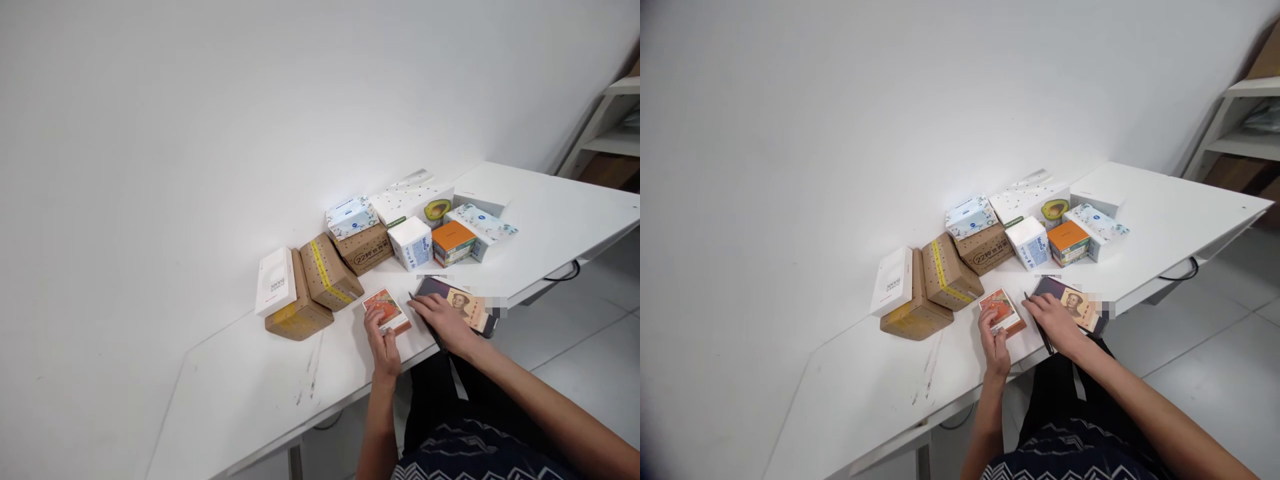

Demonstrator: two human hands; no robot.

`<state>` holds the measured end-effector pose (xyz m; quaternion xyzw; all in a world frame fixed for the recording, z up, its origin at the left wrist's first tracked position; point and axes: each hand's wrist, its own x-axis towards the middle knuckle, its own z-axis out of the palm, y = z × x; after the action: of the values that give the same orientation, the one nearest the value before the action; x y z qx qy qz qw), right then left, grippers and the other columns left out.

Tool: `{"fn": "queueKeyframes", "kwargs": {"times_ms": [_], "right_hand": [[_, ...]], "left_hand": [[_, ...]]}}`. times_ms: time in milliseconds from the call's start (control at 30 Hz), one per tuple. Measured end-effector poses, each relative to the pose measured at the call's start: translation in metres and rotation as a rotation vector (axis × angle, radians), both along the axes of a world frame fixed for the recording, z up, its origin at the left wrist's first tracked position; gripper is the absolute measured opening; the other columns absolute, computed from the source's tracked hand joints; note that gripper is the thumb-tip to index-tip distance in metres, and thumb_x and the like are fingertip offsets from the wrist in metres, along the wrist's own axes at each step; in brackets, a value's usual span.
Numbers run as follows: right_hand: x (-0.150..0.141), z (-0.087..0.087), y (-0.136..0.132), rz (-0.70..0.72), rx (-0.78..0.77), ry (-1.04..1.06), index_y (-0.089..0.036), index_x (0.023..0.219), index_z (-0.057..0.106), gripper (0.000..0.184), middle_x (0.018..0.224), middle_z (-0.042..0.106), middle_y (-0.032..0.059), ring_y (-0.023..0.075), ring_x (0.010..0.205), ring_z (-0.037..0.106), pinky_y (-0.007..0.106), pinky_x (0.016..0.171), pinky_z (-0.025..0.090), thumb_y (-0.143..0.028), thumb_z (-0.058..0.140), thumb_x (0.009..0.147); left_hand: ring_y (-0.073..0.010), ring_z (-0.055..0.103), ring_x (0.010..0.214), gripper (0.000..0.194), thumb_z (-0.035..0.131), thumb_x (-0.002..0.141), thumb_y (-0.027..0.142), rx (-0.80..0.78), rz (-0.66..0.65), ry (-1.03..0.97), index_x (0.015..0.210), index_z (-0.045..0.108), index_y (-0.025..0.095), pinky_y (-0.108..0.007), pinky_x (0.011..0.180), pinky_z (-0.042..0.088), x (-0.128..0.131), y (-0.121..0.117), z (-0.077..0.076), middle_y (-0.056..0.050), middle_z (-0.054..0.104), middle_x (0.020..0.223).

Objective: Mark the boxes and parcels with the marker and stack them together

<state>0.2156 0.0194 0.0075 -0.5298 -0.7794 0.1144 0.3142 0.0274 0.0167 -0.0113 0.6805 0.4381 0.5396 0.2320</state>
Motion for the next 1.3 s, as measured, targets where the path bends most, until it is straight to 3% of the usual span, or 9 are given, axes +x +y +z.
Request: {"fn": "queueKeyframes", "kwargs": {"times_ms": [100, 233, 367, 467, 633, 800, 1000, 1133, 1300], "right_hand": [[-0.006, -0.005, 0.011, -0.006, 0.101, -0.316, -0.019, 0.123, 0.059, 0.038, 0.12, 0.064, 0.0133, 0.0336, 0.111, 0.052, 0.044, 0.081, 0.046, -0.011, 0.047, 0.088], [-0.019, -0.004, 0.028, -0.009, 0.159, -0.458, -0.021, 0.124, 0.06, 0.038, 0.12, 0.065, 0.0124, 0.034, 0.119, 0.048, 0.045, 0.086, 0.042, -0.012, 0.049, 0.089], [-0.017, -0.001, 0.033, -0.025, 0.115, -0.462, -0.024, 0.126, 0.059, 0.042, 0.123, 0.063, 0.0109, 0.0351, 0.119, 0.048, 0.046, 0.085, 0.042, -0.01, 0.048, 0.088], [0.002, -0.003, 0.021, -0.143, 0.051, -0.429, -0.026, 0.132, 0.054, 0.047, 0.128, 0.06, 0.0108, 0.0348, 0.116, 0.048, 0.045, 0.082, 0.043, -0.012, 0.047, 0.088], [0.048, -0.021, -0.011, -0.416, -0.067, -0.38, -0.026, 0.13, 0.055, 0.052, 0.129, 0.055, 0.0162, 0.0398, 0.113, 0.046, 0.05, 0.08, 0.045, -0.045, 0.062, 0.082], [0.061, -0.034, -0.019, -0.409, -0.096, -0.334, -0.024, 0.129, 0.054, 0.052, 0.127, 0.056, 0.0164, 0.036, 0.111, 0.048, 0.049, 0.083, 0.044, -0.045, 0.06, 0.081], [0.057, -0.021, -0.017, -0.397, -0.156, -0.264, -0.021, 0.13, 0.054, 0.055, 0.119, 0.061, 0.0169, 0.0372, 0.103, 0.051, 0.051, 0.079, 0.045, -0.04, 0.058, 0.079], [0.064, -0.002, -0.031, -0.431, -0.261, 0.054, -0.021, 0.128, 0.057, 0.061, 0.112, 0.065, 0.0154, 0.0371, 0.102, 0.053, 0.053, 0.083, 0.045, -0.046, 0.061, 0.073], [0.055, 0.032, -0.059, -0.294, -0.715, 1.008, -0.023, 0.126, 0.057, 0.063, 0.107, 0.069, 0.0093, 0.0265, 0.091, 0.063, 0.039, 0.079, 0.051, -0.055, 0.064, 0.073]], "left_hand": [[-0.0282, 0.042, 0.127, 0.03, 0.042, 0.09, 0.024, -0.024, 0.013, 0.002, 0.119, 0.049, 0.02, -0.051, 0.103, 0.037, -0.001, 0.001, -0.002, -0.013, 0.05, 0.125], [-0.0282, 0.042, 0.127, 0.029, 0.043, 0.09, 0.024, -0.049, 0.022, -0.009, 0.118, 0.05, 0.02, -0.051, 0.104, 0.036, -0.002, 0.001, -0.003, -0.013, 0.049, 0.127], [-0.0281, 0.041, 0.127, 0.03, 0.042, 0.09, 0.023, -0.051, 0.022, 0.009, 0.119, 0.05, 0.02, -0.052, 0.105, 0.034, -0.002, 0.002, -0.003, -0.013, 0.049, 0.127], [-0.0277, 0.041, 0.127, 0.03, 0.042, 0.091, 0.023, -0.032, 0.012, 0.006, 0.119, 0.049, 0.02, -0.053, 0.106, 0.033, -0.001, 0.003, -0.004, -0.014, 0.049, 0.127], [-0.0285, 0.04, 0.13, 0.029, 0.045, 0.091, 0.027, 0.001, 0.018, -0.03, 0.119, 0.051, 0.021, -0.056, 0.108, 0.031, 0.0, 0.004, -0.006, -0.013, 0.051, 0.125], [-0.029, 0.042, 0.129, 0.029, 0.048, 0.09, 0.03, 0.018, 0.028, -0.059, 0.117, 0.052, 0.02, -0.058, 0.108, 0.03, 0.002, 0.004, -0.006, -0.012, 0.054, 0.122], [-0.0299, 0.041, 0.131, 0.029, 0.05, 0.09, 0.032, 0.021, 0.042, -0.061, 0.117, 0.053, 0.02, -0.058, 0.108, 0.032, 0.002, 0.003, -0.007, -0.013, 0.054, 0.121], [-0.0296, 0.037, 0.134, 0.031, 0.047, 0.092, 0.029, 0.032, 0.011, -0.037, 0.121, 0.049, 0.02, -0.057, 0.108, 0.031, 0.001, 0.002, -0.008, -0.015, 0.052, 0.126], [-0.0287, 0.038, 0.133, 0.028, 0.046, 0.092, 0.028, 0.042, -0.001, -0.049, 0.119, 0.048, 0.021, -0.056, 0.108, 0.031, 0.002, 0.0, -0.007, -0.013, 0.054, 0.122]]}}
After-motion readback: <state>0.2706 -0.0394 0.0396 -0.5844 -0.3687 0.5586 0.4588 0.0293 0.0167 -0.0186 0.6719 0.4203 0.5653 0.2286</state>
